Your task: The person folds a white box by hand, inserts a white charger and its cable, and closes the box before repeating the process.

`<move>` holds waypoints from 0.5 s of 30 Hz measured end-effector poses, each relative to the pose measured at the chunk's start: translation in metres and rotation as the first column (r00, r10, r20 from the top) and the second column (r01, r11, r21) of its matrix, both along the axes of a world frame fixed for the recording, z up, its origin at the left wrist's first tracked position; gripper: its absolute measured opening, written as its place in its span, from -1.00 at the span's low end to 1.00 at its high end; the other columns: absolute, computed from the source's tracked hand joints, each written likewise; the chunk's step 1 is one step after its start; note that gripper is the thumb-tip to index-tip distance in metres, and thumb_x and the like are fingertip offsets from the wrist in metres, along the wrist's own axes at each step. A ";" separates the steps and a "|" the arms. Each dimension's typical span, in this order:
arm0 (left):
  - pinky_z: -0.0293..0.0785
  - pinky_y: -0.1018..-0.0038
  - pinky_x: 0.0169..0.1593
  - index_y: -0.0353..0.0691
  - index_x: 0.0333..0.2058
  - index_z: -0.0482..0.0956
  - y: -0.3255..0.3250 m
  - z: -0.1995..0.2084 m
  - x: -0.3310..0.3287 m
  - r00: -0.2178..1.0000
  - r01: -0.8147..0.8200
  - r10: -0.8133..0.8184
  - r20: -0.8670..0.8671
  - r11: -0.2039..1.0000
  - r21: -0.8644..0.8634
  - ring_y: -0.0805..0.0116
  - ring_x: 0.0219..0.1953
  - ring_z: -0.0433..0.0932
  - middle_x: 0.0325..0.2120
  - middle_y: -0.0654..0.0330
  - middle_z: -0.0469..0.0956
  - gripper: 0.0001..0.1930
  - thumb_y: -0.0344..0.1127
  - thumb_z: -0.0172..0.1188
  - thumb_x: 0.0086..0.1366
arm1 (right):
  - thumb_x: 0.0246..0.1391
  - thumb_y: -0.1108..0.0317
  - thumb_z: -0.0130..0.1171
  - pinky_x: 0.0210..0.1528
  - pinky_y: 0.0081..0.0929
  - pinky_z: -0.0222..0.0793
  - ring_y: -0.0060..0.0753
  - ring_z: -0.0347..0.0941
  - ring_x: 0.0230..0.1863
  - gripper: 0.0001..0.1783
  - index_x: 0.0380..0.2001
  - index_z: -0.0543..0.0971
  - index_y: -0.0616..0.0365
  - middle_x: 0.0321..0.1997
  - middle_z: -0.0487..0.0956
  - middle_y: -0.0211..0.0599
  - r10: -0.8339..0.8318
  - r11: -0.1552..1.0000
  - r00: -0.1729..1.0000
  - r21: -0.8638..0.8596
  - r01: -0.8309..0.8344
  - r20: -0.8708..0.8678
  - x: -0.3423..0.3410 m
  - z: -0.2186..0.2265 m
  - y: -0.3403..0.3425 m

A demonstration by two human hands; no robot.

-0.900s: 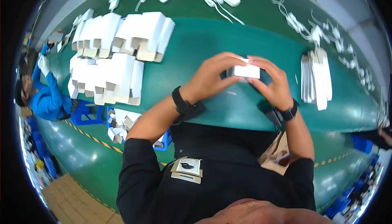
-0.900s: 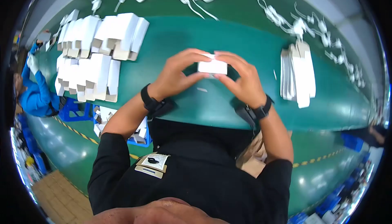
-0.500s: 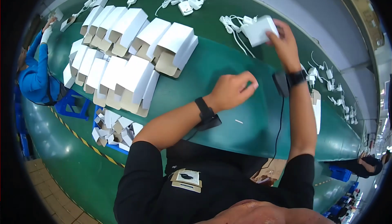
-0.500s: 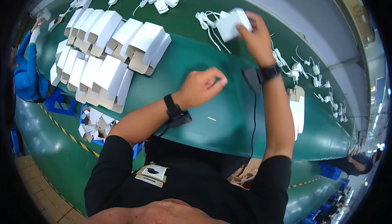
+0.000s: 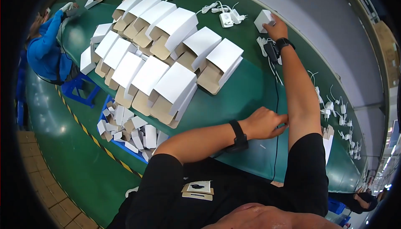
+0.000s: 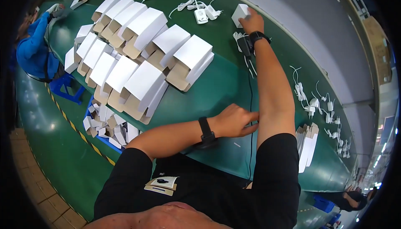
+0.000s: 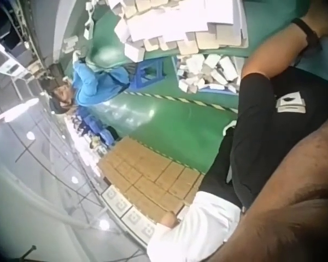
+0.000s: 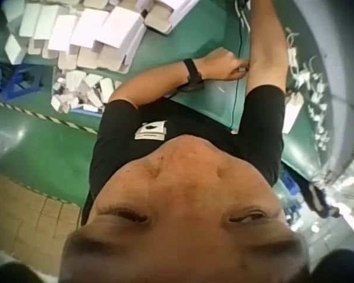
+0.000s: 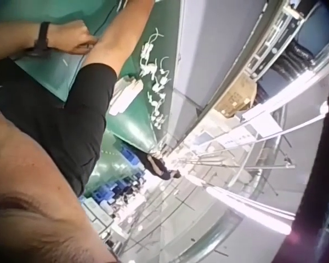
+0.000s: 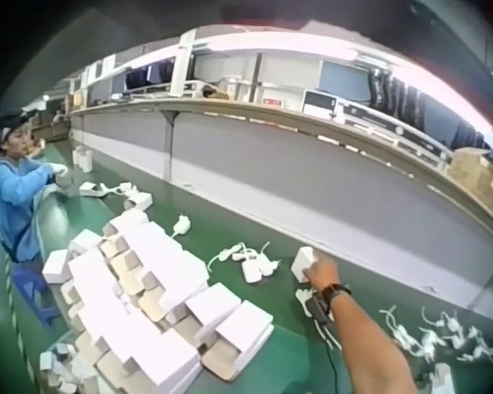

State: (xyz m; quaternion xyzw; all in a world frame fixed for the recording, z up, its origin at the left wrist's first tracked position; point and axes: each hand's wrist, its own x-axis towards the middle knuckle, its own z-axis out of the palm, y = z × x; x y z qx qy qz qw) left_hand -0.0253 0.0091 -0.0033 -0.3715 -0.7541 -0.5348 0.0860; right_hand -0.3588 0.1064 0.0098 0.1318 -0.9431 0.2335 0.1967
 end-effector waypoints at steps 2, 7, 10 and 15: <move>0.48 0.19 -0.49 -0.12 -0.23 0.63 -0.002 -0.003 -0.001 1.000 0.002 -0.002 0.019 1.000 -0.002 0.01 -0.61 0.56 -0.66 0.07 0.56 -0.84 -0.29 0.21 0.22 | -0.14 0.12 0.44 0.18 -0.10 0.44 0.13 0.54 0.07 -0.30 0.12 0.54 0.10 0.01 0.64 0.04 -0.018 1.000 0.999 -0.011 0.019 0.046 0.001 -0.007 -0.001; 0.49 0.19 -0.48 -0.13 -0.22 0.63 0.004 -0.004 -0.006 0.999 0.030 -0.031 0.044 0.999 0.019 0.02 -0.61 0.57 -0.67 0.07 0.56 -0.83 -0.29 0.21 0.22 | -0.16 0.10 0.46 0.14 -0.08 0.47 0.14 0.57 0.03 -0.27 0.13 0.52 0.10 0.01 0.64 0.04 -0.029 1.000 0.999 -0.006 0.028 -0.043 -0.004 0.006 0.007; 0.50 0.19 -0.47 -0.14 -0.22 0.63 0.003 -0.003 -0.009 0.997 0.030 -0.030 0.068 1.000 0.004 0.01 -0.61 0.57 -0.67 0.07 0.56 -0.83 -0.28 0.22 0.22 | -0.13 0.06 0.44 0.13 -0.08 0.48 0.14 0.58 0.03 -0.27 0.13 0.51 0.09 0.02 0.64 0.06 -0.107 0.994 0.994 0.027 0.106 0.019 0.008 0.020 -0.005; 0.50 0.19 -0.46 -0.17 -0.25 0.63 0.003 0.003 -0.009 0.992 0.026 -0.020 0.126 0.999 -0.047 0.00 -0.59 0.58 -0.66 0.07 0.56 -0.81 -0.23 0.25 0.22 | -0.04 -0.06 0.39 0.10 -0.14 0.48 0.11 0.57 0.05 -0.24 0.16 0.46 0.12 0.02 0.61 0.17 -0.172 0.985 0.973 -0.003 0.175 0.152 0.014 0.027 -0.027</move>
